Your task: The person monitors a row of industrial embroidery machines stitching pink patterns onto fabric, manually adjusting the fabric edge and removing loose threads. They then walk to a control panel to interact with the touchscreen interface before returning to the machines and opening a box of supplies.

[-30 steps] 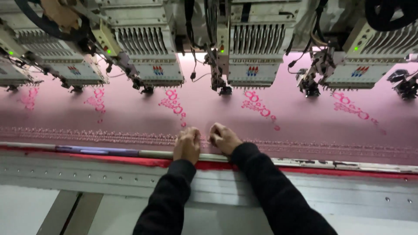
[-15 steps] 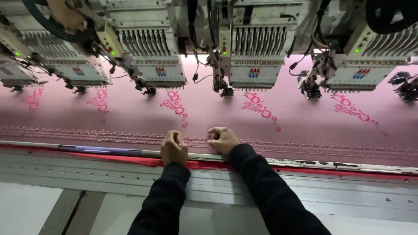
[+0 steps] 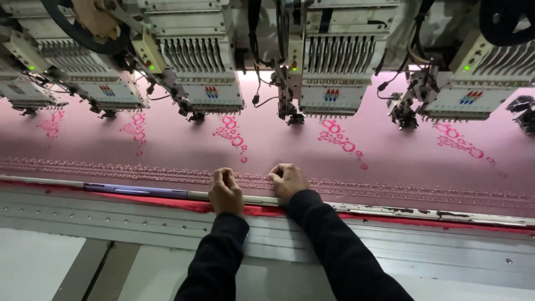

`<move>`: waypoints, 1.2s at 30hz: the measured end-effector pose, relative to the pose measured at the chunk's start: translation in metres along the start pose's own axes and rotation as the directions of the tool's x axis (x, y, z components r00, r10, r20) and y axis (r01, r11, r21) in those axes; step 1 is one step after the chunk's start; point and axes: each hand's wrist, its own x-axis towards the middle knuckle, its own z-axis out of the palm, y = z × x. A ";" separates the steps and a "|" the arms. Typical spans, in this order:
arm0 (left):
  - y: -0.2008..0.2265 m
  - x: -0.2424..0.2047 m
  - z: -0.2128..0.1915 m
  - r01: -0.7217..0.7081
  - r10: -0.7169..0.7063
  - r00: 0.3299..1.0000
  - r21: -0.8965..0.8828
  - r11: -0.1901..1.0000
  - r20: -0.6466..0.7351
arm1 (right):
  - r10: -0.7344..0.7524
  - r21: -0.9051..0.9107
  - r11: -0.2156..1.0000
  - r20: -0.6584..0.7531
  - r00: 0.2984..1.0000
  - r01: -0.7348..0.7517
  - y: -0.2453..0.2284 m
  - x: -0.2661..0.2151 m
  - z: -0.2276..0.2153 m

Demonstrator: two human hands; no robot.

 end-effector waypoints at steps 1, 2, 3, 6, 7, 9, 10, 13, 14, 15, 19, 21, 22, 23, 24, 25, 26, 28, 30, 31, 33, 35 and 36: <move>0.000 0.000 0.000 0.004 -0.004 1.000 -0.002 1.000 0.002 | 0.002 -0.004 1.000 0.001 1.000 -0.002 -0.001 0.004 0.005; 0.000 0.000 0.000 0.002 -0.002 1.000 0.008 1.000 0.009 | -0.005 0.064 0.998 -0.017 1.000 0.006 -0.002 0.008 0.010; -0.001 0.003 0.000 -0.003 0.003 1.000 0.020 1.000 0.012 | -0.016 0.134 0.991 -0.037 0.999 0.020 -0.006 0.014 0.015; 0.006 0.002 -0.006 -0.019 0.019 0.996 0.000 1.000 0.087 | -0.009 0.124 0.992 -0.047 0.999 0.015 -0.010 0.020 0.015; 0.007 0.002 -0.001 -0.018 0.018 0.996 -0.003 1.000 0.088 | -0.009 0.121 0.993 -0.048 0.999 0.014 -0.008 0.022 0.013; 0.004 0.001 0.006 -0.014 0.014 0.996 0.000 1.000 0.088 | -0.053 0.252 0.965 -0.056 0.997 0.066 -0.004 0.022 0.014; -0.001 0.002 0.000 -0.013 0.012 0.996 0.004 1.000 0.089 | -0.052 0.254 0.965 -0.052 0.997 0.064 -0.003 0.019 0.026; -0.005 0.003 -0.001 0.005 -0.010 0.997 0.063 0.998 0.078 | -0.264 0.363 0.897 -0.016 0.964 0.252 0.004 0.014 0.043; -0.010 0.003 -0.004 0.028 -0.031 0.998 0.052 0.998 0.057 | -0.366 0.257 0.901 0.013 0.930 0.351 0.006 0.008 0.052; -0.009 0.009 0.003 0.047 -0.048 0.998 0.024 0.999 0.030 | -0.468 0.138 0.878 0.045 0.883 0.458 0.007 0.012 0.053; -0.005 0.008 0.008 0.044 -0.045 0.998 0.047 0.998 0.037 | -0.540 -0.067 0.839 0.023 0.841 0.541 -0.008 0.010 0.040; -0.005 0.007 0.010 0.057 -0.059 0.997 0.037 0.998 0.050 | -0.426 -0.190 0.882 0.068 0.902 0.431 -0.023 0.003 0.039; -0.005 0.010 0.000 0.057 -0.059 0.997 0.045 0.997 0.045 | -0.431 -0.182 0.881 0.071 0.900 0.436 -0.026 0.004 0.048; 0.001 0.009 -0.003 0.068 -0.068 0.997 0.006 0.998 0.046 | -0.437 -0.178 0.880 0.059 0.897 0.441 -0.023 0.007 0.049; 0.006 0.008 -0.005 0.079 -0.077 0.996 -0.033 0.996 0.047 | -0.444 -0.175 0.878 0.047 0.895 0.445 -0.021 0.010 0.050; 0.004 0.007 -0.007 0.077 -0.076 0.996 -0.027 0.997 0.044 | -0.446 -0.168 0.878 0.049 0.894 0.448 -0.022 0.006 0.051; 0.001 0.007 -0.008 0.070 -0.069 0.997 -0.016 0.997 0.034 | -0.458 -0.194 0.869 0.033 0.888 0.455 -0.023 0.002 0.051; 0.004 0.009 0.002 0.060 -0.059 0.998 -0.030 0.998 0.030 | -0.467 -0.240 0.858 0.004 0.884 0.454 -0.017 0.008 0.046; 0.000 0.007 0.000 0.080 -0.080 0.997 -0.054 0.995 0.007 | -0.471 -0.192 0.871 -0.068 0.879 0.452 -0.010 0.012 0.056; -0.002 0.006 -0.003 0.079 -0.078 0.997 -0.053 0.996 0.007 | -0.471 -0.190 0.872 -0.069 0.880 0.452 -0.007 0.012 0.062; -0.002 0.008 -0.002 0.037 -0.038 0.998 0.006 0.999 0.050 | -0.420 0.006 0.907 -0.047 0.906 0.421 -0.001 0.017 0.067; 0.005 0.010 -0.002 0.048 -0.047 0.997 -0.021 0.999 0.056 | -0.380 0.085 0.921 -0.023 0.925 0.381 -0.002 0.024 0.063; 0.006 0.009 -0.004 0.061 -0.059 0.996 -0.041 0.997 0.064 | -0.339 0.169 0.928 0.011 0.941 0.332 -0.002 0.024 0.065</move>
